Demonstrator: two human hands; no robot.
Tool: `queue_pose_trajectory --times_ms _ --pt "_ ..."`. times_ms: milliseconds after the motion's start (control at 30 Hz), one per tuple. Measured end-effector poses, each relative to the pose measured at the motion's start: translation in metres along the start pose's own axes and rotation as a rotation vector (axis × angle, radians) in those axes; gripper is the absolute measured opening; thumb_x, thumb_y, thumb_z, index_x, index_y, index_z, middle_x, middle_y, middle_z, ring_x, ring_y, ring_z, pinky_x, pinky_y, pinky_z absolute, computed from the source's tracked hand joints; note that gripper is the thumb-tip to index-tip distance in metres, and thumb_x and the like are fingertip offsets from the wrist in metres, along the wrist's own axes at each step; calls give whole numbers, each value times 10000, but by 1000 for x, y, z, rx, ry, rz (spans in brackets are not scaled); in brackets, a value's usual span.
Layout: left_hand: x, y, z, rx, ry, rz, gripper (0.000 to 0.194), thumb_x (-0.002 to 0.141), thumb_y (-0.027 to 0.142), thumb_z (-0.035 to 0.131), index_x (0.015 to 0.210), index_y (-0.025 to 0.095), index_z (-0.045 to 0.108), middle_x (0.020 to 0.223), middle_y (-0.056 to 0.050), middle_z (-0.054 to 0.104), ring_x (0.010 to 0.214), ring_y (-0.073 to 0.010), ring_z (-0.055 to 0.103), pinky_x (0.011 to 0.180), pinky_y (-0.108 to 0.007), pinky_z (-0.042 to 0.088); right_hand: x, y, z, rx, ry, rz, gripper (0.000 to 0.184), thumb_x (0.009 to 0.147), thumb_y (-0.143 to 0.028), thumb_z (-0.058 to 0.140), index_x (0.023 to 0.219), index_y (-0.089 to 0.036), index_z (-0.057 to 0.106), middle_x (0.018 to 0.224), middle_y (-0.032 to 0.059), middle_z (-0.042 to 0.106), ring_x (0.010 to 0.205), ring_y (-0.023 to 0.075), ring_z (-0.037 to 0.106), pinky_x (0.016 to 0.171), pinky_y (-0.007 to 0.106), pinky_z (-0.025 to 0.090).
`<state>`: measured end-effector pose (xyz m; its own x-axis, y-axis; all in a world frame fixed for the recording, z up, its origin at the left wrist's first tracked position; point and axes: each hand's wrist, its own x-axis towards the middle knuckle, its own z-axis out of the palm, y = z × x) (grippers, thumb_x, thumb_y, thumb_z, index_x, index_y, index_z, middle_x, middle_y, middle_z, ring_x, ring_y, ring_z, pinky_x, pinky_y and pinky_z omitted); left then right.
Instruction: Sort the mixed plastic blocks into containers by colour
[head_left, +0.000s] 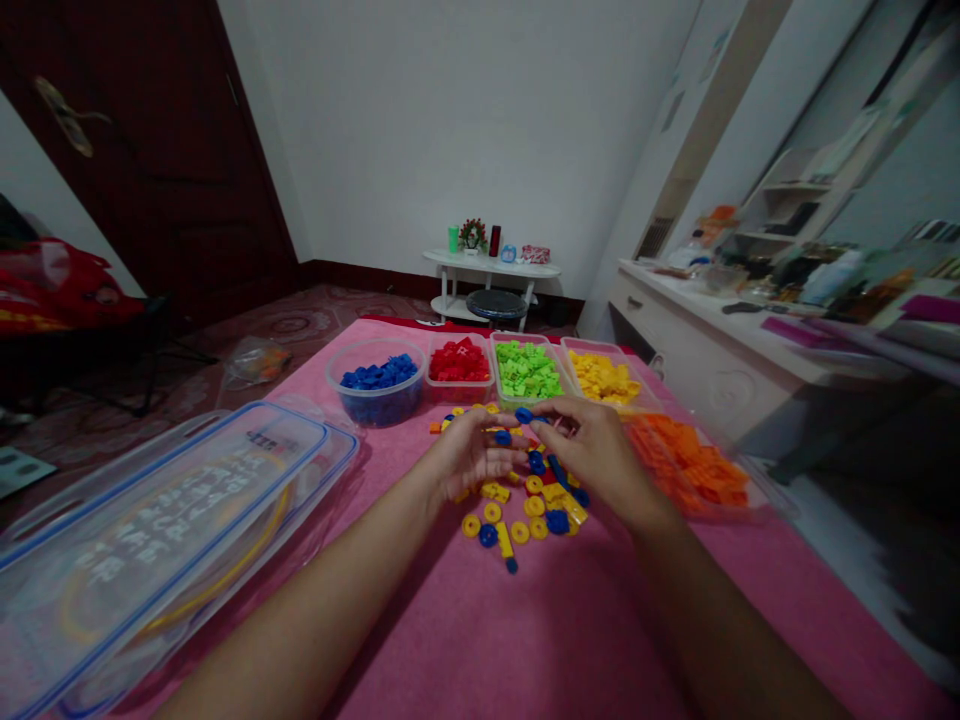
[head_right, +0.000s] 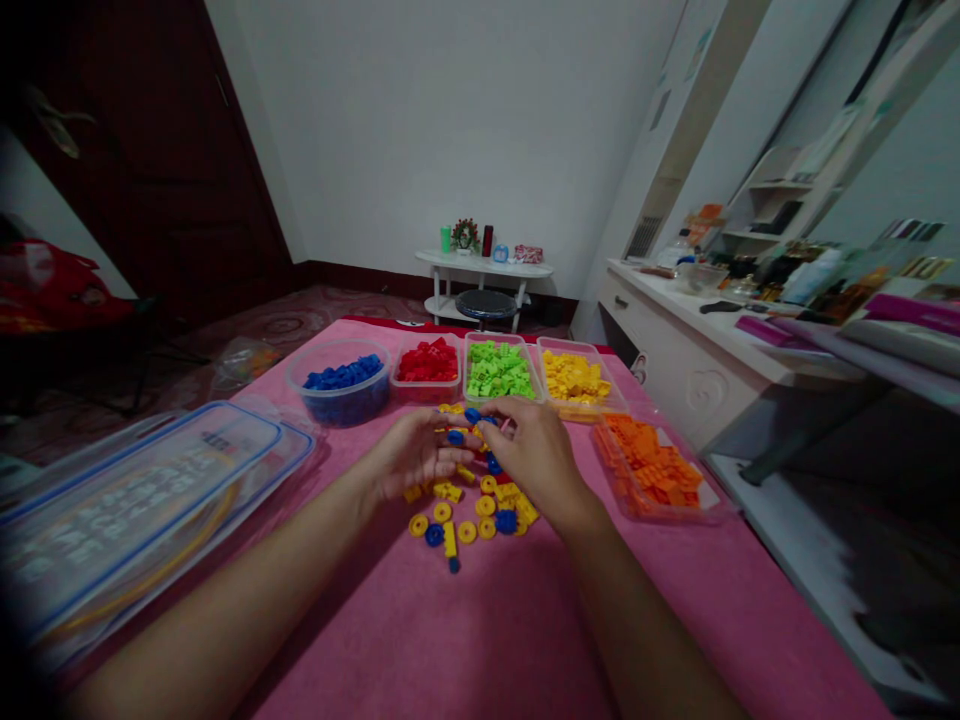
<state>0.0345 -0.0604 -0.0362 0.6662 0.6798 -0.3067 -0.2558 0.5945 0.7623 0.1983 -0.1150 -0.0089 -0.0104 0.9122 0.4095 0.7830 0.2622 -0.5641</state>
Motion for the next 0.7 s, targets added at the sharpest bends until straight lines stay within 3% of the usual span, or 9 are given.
queue_pose_trajectory --times_ms 100,167,300,400,500,600,700 --pt "-2 0 2 -213 -127 -102 322 877 382 417 959 102 555 770 -87 625 648 -165 656 506 -212 508 -3 -8 7 29 -34 -36 273 810 -260 583 1063 -241 686 1016 33 695 852 159 610 751 269 444" --pt "-2 -1 3 -268 -143 -122 341 914 382 394 959 88 561 755 -80 618 602 -142 631 500 -214 510 -4 -11 9 34 -26 -46 289 816 -275 594 1092 -254 674 1059 32 685 889 161 606 768 268 443" --pt "-5 5 7 -201 -22 -110 175 911 181 428 901 78 569 689 -55 588 473 -59 527 397 -115 403 -2 -8 6 41 72 -64 221 830 -282 588 1012 -224 699 916 30 701 777 148 605 685 252 442" --pt "-8 25 6 -104 62 60 81 838 111 526 871 82 594 687 -39 586 475 -41 513 381 -90 363 0 -4 3 38 130 -85 180 828 -280 589 934 -205 714 820 27 695 670 137 585 615 251 432" --pt "-5 59 -6 56 227 356 69 787 132 581 829 88 614 681 -34 599 516 -56 538 453 -122 420 0 -2 2 46 150 -90 171 820 -265 592 920 -201 715 806 26 694 648 137 581 592 253 430" --pt "1 95 -30 338 511 639 83 781 162 562 803 103 616 663 -16 605 557 -71 558 568 -172 472 1 2 1 48 168 -86 173 818 -259 583 913 -200 716 820 32 700 659 142 592 597 254 436" --pt "3 121 -53 836 783 633 146 759 220 584 821 113 662 718 -45 662 686 -138 619 694 -249 495 4 11 -1 10 180 -60 175 813 -264 579 899 -206 721 783 31 700 642 146 595 586 252 432"
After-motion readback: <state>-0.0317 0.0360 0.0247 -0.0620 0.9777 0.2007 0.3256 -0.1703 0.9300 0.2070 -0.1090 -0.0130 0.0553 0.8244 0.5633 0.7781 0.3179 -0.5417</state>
